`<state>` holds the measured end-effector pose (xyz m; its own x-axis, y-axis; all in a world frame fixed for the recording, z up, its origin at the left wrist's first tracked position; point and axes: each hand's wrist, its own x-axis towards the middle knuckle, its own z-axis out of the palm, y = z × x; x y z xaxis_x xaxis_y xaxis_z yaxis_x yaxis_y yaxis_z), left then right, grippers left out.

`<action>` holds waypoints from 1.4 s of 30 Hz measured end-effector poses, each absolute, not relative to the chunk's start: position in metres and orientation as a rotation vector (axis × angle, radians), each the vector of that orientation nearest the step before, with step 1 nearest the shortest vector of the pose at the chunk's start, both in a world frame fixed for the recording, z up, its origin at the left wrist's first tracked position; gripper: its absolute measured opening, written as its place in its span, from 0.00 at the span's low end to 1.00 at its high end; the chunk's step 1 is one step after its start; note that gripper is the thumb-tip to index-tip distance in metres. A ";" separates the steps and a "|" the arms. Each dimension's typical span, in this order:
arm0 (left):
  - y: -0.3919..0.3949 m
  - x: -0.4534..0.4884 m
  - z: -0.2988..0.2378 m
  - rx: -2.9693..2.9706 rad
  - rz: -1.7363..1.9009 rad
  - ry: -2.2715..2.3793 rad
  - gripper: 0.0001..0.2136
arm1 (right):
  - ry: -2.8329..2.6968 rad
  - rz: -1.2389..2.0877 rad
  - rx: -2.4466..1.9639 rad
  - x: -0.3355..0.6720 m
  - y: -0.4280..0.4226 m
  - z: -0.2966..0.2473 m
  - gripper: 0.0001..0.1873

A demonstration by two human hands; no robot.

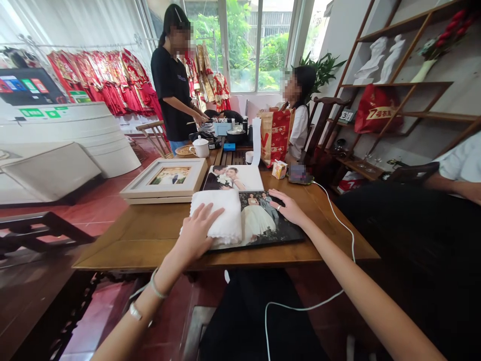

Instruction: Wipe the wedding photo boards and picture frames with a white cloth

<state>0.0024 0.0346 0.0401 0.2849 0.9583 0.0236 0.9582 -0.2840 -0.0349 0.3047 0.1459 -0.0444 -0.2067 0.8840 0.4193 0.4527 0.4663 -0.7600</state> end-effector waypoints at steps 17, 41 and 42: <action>0.056 0.009 0.044 -2.504 -0.018 -1.847 0.32 | -1.858 0.607 -1.115 0.308 0.147 -0.046 0.23; -0.023 0.016 0.044 -2.561 0.037 -1.883 0.41 | -1.846 0.576 -1.134 0.305 0.145 -0.044 0.21; -0.013 0.016 0.045 -2.553 0.042 -1.881 0.40 | -1.847 0.579 -1.133 0.305 0.145 -0.044 0.21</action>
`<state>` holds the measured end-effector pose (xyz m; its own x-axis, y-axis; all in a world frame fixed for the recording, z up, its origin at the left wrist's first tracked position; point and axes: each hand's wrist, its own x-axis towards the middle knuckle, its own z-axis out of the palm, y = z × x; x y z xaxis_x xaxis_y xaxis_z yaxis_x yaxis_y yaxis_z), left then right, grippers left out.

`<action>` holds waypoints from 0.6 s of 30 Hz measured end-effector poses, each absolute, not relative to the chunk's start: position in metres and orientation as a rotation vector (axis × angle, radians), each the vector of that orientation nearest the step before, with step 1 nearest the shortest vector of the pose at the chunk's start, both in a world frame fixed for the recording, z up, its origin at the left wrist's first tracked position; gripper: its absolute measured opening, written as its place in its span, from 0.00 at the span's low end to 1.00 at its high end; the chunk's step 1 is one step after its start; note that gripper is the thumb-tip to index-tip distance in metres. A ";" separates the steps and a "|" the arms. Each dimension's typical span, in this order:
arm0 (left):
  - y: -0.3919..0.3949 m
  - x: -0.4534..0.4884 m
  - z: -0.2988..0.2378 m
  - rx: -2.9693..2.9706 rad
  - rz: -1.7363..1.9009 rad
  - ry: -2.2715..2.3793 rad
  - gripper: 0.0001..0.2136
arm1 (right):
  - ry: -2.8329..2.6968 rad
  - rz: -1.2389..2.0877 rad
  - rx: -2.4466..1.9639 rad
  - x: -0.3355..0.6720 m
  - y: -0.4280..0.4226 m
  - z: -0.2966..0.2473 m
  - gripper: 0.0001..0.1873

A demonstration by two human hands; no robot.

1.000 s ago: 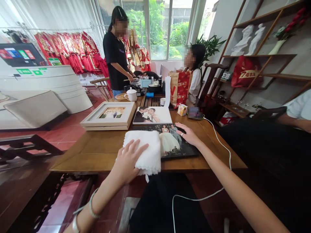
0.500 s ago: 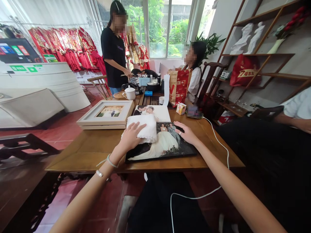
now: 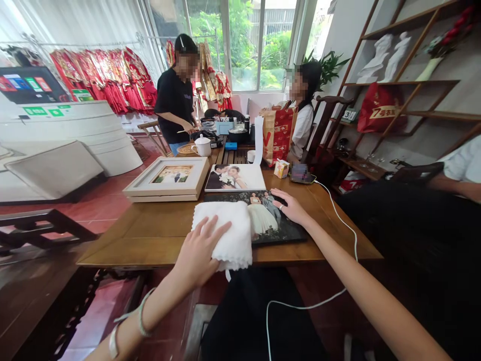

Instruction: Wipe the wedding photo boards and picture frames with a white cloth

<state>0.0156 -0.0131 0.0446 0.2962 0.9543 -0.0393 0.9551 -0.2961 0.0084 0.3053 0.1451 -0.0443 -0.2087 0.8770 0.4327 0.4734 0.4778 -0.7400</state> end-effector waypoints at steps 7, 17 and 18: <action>0.074 0.023 0.043 2.575 0.032 1.940 0.27 | -1.859 0.578 -1.134 0.306 0.146 -0.045 0.22; 0.067 0.032 0.039 2.538 0.036 2.009 0.29 | -1.860 0.549 -1.148 0.306 0.148 -0.047 0.22; 0.055 0.029 0.039 2.535 0.026 1.993 0.30 | -1.862 0.549 -1.151 0.306 0.148 -0.047 0.22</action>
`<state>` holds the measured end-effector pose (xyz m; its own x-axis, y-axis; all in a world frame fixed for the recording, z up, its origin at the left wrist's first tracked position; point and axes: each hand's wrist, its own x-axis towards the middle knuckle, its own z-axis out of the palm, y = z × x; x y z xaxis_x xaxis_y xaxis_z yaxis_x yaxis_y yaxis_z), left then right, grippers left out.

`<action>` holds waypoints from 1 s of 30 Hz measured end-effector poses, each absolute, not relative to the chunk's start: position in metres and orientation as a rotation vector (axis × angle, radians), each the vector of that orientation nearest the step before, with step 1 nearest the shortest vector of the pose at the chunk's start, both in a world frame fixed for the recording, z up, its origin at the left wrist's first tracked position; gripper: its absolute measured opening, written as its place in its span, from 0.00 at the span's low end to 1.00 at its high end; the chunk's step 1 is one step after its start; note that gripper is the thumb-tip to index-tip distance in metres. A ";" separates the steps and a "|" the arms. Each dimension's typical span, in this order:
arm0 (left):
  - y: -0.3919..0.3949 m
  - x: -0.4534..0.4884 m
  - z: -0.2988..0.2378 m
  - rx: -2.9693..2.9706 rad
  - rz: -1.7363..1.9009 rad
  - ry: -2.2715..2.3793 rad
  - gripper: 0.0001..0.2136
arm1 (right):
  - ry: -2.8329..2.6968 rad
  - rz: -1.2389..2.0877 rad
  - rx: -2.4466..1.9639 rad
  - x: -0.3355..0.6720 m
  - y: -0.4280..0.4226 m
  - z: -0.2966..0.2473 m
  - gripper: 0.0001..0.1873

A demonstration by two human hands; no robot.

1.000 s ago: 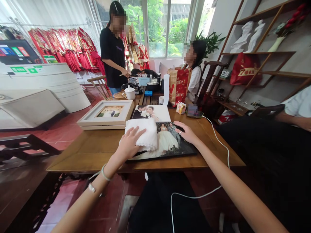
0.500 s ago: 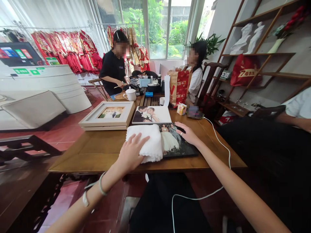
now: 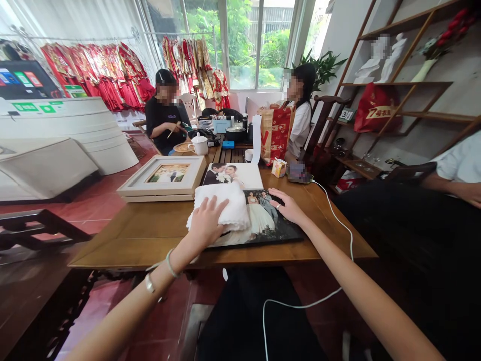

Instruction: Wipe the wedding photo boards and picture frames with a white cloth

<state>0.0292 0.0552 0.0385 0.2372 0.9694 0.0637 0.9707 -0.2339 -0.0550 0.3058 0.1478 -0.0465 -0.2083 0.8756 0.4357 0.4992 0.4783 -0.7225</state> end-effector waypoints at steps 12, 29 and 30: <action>-0.024 0.020 0.036 -2.524 -0.012 -1.910 0.42 | -1.871 0.543 -1.137 0.305 0.149 -0.048 0.21; 0.053 0.066 0.034 -2.441 0.014 -1.817 0.33 | -1.867 0.539 -1.146 0.306 0.149 -0.048 0.22; 0.039 0.069 0.033 -2.461 0.022 -1.808 0.35 | -1.870 0.537 -1.144 0.306 0.149 -0.048 0.22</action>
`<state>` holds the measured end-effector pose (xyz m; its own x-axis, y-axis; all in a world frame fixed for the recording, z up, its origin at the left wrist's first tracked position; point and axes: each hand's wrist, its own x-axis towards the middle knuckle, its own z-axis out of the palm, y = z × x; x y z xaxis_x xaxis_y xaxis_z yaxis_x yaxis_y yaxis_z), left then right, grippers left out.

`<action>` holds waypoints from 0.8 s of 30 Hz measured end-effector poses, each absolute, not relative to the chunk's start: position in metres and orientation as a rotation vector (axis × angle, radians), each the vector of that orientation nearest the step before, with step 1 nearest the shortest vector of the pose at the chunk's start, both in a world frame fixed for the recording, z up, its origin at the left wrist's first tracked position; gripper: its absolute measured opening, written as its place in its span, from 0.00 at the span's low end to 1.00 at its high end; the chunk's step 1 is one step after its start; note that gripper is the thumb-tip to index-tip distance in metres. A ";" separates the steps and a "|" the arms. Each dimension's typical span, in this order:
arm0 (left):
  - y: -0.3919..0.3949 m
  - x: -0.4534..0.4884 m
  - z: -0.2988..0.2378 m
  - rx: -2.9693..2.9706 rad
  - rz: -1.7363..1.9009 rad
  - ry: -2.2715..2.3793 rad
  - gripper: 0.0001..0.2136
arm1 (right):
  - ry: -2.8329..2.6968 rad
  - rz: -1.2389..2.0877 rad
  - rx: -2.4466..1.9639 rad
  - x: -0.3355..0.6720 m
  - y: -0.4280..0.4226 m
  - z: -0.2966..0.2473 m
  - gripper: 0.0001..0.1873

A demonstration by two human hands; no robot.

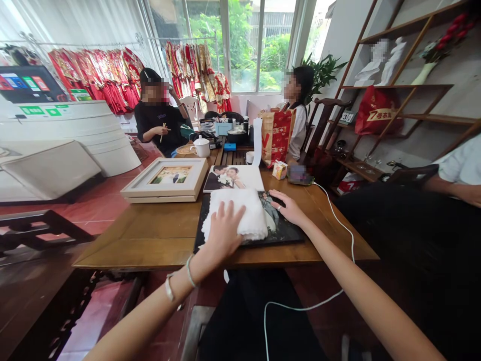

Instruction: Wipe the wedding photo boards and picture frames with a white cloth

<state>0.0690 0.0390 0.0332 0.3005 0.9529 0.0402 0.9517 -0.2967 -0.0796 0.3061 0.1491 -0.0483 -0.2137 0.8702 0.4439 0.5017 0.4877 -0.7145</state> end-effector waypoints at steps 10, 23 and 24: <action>-0.015 0.077 0.035 -2.577 0.116 -1.766 0.42 | -1.872 0.544 -1.140 0.307 0.150 -0.048 0.21; 0.101 0.109 0.046 -2.511 -0.021 -1.783 0.26 | -1.873 0.578 -1.133 0.310 0.152 -0.050 0.23; 0.103 0.109 0.045 -2.519 -0.025 -1.776 0.25 | -1.870 0.586 -1.135 0.310 0.152 -0.050 0.24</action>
<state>0.1090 0.1031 0.0450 0.3365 0.9405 0.0479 0.9415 -0.3348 -0.0394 0.3100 0.1522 -0.0501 -0.2277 0.8776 0.4218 0.4796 0.4781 -0.7358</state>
